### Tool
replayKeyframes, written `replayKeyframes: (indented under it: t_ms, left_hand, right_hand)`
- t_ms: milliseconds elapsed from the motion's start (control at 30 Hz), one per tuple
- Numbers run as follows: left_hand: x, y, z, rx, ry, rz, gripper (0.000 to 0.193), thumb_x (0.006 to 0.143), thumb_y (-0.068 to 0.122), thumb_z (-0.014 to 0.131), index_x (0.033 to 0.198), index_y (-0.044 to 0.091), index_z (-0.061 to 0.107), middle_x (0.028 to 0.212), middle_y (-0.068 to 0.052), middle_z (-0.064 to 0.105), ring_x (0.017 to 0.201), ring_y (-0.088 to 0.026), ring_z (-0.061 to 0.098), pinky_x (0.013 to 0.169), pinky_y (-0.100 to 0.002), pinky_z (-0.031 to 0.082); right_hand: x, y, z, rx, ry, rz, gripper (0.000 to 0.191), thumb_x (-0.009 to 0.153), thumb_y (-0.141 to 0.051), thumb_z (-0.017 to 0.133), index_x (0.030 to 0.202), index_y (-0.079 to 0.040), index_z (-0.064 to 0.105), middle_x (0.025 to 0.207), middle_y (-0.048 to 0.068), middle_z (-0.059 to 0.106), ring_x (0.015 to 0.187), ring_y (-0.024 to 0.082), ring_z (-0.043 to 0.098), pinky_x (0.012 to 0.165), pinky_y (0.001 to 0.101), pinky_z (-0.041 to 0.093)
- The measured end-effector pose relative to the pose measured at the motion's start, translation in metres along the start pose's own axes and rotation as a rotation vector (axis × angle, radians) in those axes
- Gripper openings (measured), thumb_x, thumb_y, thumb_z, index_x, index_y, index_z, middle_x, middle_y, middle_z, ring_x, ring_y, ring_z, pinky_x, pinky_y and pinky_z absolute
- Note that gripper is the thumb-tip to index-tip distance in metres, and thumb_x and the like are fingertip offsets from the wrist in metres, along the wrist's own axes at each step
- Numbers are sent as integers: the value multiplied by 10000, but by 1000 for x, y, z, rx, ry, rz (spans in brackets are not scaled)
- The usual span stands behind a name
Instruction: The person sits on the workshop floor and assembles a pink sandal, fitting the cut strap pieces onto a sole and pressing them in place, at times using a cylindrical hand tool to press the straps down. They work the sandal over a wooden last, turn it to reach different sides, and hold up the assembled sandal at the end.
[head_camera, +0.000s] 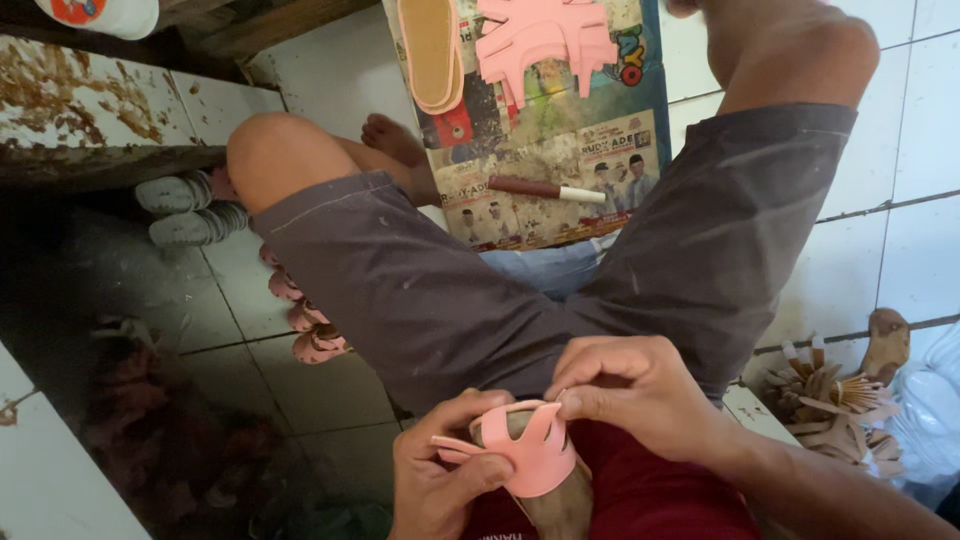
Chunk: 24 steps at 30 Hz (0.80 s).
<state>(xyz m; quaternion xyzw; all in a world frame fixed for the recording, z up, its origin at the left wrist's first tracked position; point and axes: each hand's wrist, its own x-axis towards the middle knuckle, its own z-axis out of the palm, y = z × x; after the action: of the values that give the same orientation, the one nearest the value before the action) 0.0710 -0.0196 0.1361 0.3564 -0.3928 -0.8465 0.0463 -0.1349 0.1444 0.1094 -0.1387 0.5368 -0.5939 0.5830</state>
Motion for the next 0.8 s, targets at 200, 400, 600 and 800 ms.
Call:
replayKeyframes:
  t_ms: [200,400,600,800]
  left_hand:
    - [3,-1,2,-40,-68,45,532,831,112,878,1264,-135,692,1034,-205,716,949,-246,665,844,-381,534]
    - [2,8,6,-5,-210,63,512,866,136,877,1289,-89,693,1078,-244,742,1031,-306,730,909,-444,594]
    - [4,21,18,71,-327,210,463,912,124,881,1285,-75,691,1103,-225,770,1054,-289,746,941,-426,616]
    - [7,32,20,297,-113,66,478,773,99,900,1192,-77,750,939,-130,760,834,-152,675,720,-294,520]
  right_hand:
    - [-10,17,4,61,-158,43,145,1080,-130,656,1094,14,663,1058,110,615,901,146,549,847,297,495]
    - [1,14,14,409,-277,102,676,976,-300,740,1517,-41,428,1439,138,534,1304,208,533,1100,391,460]
    - [48,-11,30,818,-921,152,1093,876,-312,844,1660,-175,95,1594,105,364,1510,236,342,1231,416,266]
    - [22,-63,-2,160,-283,163,640,870,-338,825,1328,65,633,1271,208,690,1212,280,650,1068,416,495]
